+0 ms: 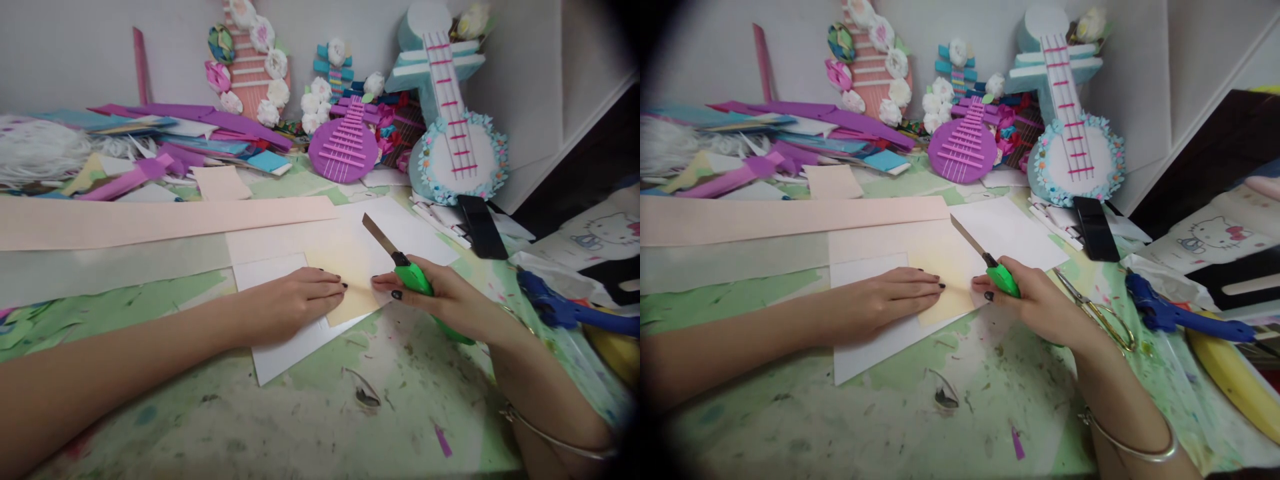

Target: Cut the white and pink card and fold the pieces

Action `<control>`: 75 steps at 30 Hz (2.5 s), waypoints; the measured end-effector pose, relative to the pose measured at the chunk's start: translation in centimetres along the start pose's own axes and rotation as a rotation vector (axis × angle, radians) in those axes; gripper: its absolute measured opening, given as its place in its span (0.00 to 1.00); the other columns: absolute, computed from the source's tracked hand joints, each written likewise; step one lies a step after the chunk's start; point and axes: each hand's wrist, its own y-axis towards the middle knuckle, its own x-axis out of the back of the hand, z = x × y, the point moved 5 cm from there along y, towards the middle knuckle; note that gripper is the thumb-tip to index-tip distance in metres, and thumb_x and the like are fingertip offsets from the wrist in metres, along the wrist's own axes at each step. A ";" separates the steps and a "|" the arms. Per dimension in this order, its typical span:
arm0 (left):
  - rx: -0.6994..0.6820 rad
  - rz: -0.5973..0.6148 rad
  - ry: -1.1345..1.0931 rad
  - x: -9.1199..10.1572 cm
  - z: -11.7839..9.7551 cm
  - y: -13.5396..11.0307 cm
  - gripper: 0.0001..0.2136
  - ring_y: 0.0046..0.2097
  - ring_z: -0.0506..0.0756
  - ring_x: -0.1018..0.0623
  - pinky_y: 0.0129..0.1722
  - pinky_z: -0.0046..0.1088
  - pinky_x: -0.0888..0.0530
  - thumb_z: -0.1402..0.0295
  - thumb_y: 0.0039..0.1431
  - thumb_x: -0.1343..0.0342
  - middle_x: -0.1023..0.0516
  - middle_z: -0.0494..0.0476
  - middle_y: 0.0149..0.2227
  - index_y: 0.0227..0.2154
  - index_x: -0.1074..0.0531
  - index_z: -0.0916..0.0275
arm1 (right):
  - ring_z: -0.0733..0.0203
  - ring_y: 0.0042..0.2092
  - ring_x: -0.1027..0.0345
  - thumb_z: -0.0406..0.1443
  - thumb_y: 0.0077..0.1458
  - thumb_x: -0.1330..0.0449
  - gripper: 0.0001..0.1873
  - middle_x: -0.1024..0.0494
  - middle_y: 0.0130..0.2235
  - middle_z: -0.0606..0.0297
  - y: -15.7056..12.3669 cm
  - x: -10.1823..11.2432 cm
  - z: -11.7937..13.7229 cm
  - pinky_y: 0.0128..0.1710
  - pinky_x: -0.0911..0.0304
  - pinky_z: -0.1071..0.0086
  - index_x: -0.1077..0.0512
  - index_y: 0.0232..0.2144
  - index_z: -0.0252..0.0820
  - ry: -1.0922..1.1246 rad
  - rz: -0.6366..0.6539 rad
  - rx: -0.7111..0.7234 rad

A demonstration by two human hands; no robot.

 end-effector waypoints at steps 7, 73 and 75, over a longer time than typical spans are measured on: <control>0.005 -0.015 -0.039 0.1 0.0 -0.1 0.18 0.61 0.60 0.33 0.60 0.41 0.34 0.80 0.65 0.58 0.29 0.71 0.56 0.55 0.33 0.73 | 0.48 0.55 0.31 0.51 0.54 0.40 0.20 0.23 0.51 0.58 0.0 0.0 0.0 0.55 0.34 0.55 0.30 0.43 0.47 0.003 -0.001 -0.012; 0.020 -0.014 -0.027 0.2 0.3 -0.1 0.18 0.60 0.60 0.31 0.59 0.41 0.32 0.80 0.65 0.60 0.28 0.68 0.56 0.54 0.33 0.72 | 0.51 0.52 0.29 0.44 0.56 0.40 0.14 0.22 0.50 0.58 0.0 0.0 -0.1 0.52 0.32 0.58 0.30 0.42 0.46 0.006 -0.003 0.024; 0.026 -0.016 -0.053 0.2 0.4 -0.2 0.18 0.60 0.60 0.32 0.59 0.42 0.32 0.80 0.65 0.59 0.28 0.68 0.56 0.55 0.33 0.72 | 0.50 0.53 0.29 0.45 0.56 0.40 0.14 0.23 0.50 0.57 0.0 0.0 -0.1 0.52 0.33 0.57 0.30 0.43 0.46 -0.001 -0.002 0.028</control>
